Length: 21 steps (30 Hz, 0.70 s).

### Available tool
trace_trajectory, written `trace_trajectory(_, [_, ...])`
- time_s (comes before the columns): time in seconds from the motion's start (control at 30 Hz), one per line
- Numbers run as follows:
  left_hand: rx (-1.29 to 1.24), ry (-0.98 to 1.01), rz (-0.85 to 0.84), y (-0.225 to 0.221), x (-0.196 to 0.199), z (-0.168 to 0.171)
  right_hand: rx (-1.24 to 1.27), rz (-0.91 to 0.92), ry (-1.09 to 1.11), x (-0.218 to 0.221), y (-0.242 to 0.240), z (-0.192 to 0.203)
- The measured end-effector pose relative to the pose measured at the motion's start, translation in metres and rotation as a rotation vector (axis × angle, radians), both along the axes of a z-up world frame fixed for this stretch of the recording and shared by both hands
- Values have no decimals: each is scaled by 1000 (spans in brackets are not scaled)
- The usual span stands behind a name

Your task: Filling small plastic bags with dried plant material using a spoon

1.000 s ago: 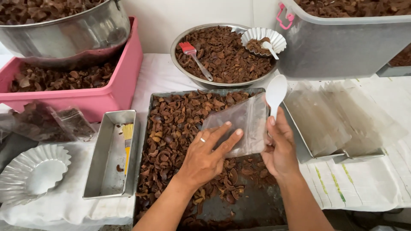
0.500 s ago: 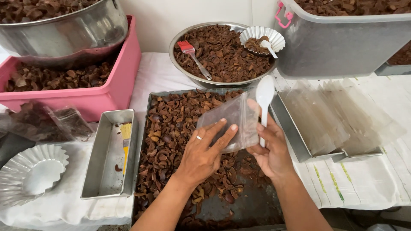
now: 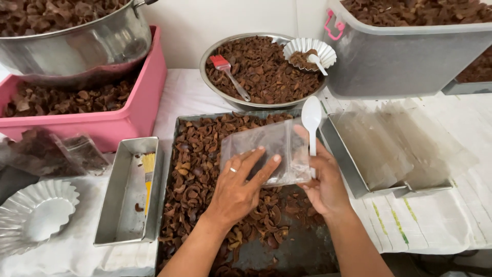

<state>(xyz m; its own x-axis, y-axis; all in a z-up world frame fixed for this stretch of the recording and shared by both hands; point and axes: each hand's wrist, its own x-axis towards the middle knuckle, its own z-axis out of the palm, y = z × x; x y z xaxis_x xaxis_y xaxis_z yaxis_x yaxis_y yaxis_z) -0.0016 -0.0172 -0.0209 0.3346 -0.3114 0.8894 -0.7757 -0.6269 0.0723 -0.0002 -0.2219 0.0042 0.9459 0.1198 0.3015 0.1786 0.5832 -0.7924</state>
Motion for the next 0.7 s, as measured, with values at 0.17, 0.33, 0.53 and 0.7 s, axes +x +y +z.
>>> trace_trajectory(0.17, [-9, -74, -55, -4, 0, 2, -210, -97, 176, 1, 3, 9])
trace_trajectory(0.33, [112, 183, -66, -1, -8, 3, -312, -106, 344, -2, 5, 13])
trace_trajectory(0.53, [171, 330, -60, 0, -20, 18, -469, 11, 182, -4, 5, -16])
trace_trajectory(0.7, [175, 290, -60, 1, -22, 23, -410, 154, -67, 0, -2, -28])
